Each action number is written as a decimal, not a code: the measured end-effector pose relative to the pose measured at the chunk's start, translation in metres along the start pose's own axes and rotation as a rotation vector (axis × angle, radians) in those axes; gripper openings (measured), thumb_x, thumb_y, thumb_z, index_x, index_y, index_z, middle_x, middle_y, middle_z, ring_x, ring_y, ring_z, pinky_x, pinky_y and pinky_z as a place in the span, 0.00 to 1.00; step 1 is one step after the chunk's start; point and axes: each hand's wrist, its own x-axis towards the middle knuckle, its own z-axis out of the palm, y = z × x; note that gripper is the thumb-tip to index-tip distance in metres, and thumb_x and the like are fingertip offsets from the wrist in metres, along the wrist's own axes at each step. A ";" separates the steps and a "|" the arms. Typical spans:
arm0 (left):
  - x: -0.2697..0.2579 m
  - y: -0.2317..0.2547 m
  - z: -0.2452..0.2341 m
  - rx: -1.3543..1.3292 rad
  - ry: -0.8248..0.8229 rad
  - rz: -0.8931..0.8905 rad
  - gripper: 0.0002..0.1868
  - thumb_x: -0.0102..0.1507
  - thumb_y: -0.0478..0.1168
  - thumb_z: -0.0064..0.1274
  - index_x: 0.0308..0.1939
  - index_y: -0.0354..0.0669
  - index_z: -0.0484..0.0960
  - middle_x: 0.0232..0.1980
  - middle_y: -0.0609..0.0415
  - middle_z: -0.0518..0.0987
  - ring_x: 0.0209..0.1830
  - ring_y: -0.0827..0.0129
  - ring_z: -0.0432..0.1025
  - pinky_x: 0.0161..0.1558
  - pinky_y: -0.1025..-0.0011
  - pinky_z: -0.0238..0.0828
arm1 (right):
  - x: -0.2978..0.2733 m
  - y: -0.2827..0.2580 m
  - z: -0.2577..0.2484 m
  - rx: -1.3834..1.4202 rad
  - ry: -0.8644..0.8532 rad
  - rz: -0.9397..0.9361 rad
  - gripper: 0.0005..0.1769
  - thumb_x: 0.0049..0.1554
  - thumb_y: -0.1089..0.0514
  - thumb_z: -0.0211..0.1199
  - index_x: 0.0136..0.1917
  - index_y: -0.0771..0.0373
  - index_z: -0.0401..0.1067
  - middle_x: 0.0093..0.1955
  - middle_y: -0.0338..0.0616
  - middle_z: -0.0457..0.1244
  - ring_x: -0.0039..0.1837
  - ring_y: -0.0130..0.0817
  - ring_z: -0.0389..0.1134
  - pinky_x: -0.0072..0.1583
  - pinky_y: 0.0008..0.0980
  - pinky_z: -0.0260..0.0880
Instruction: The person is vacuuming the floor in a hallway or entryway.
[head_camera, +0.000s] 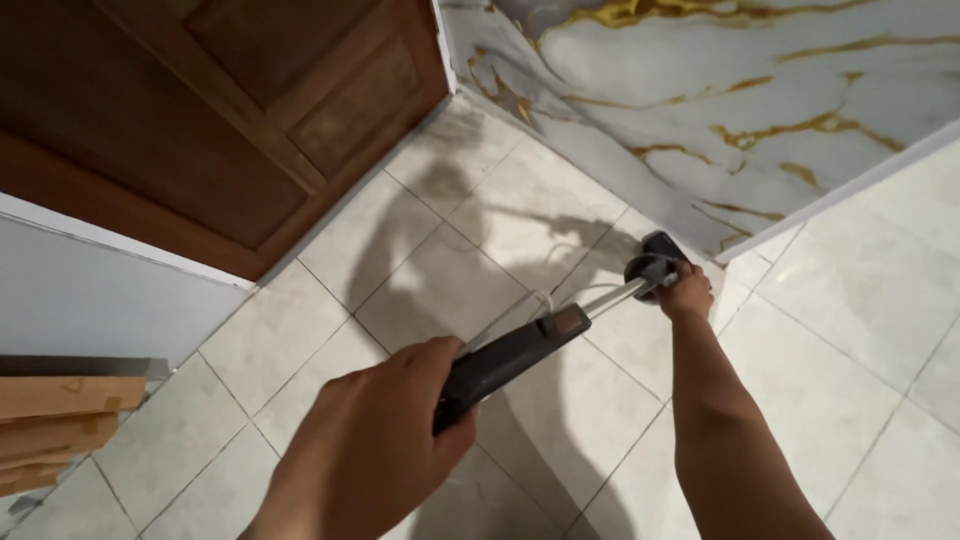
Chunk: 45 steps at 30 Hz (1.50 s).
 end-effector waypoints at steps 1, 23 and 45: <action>0.004 -0.007 0.004 0.001 -0.014 -0.001 0.13 0.66 0.49 0.55 0.42 0.45 0.74 0.37 0.52 0.82 0.35 0.57 0.82 0.41 0.58 0.76 | -0.007 -0.002 0.000 -0.005 -0.009 0.010 0.47 0.47 0.43 0.77 0.77 0.46 0.64 0.76 0.43 0.57 0.75 0.50 0.58 0.70 0.53 0.63; -0.026 -0.010 0.033 -0.216 -0.004 0.082 0.24 0.61 0.59 0.57 0.44 0.43 0.78 0.32 0.49 0.82 0.32 0.59 0.78 0.37 0.61 0.74 | -0.170 -0.021 0.005 0.834 -0.130 0.147 0.30 0.61 0.57 0.57 0.75 0.59 0.58 0.64 0.55 0.61 0.61 0.51 0.67 0.62 0.45 0.68; -0.088 0.046 0.171 -0.437 0.249 0.438 0.16 0.71 0.48 0.45 0.42 0.40 0.81 0.36 0.50 0.79 0.30 0.71 0.68 0.32 0.71 0.67 | -0.489 -0.113 -0.323 1.566 -0.430 0.536 0.15 0.62 0.58 0.58 0.55 0.74 0.68 0.44 0.52 0.66 0.42 0.44 0.68 0.41 0.42 0.72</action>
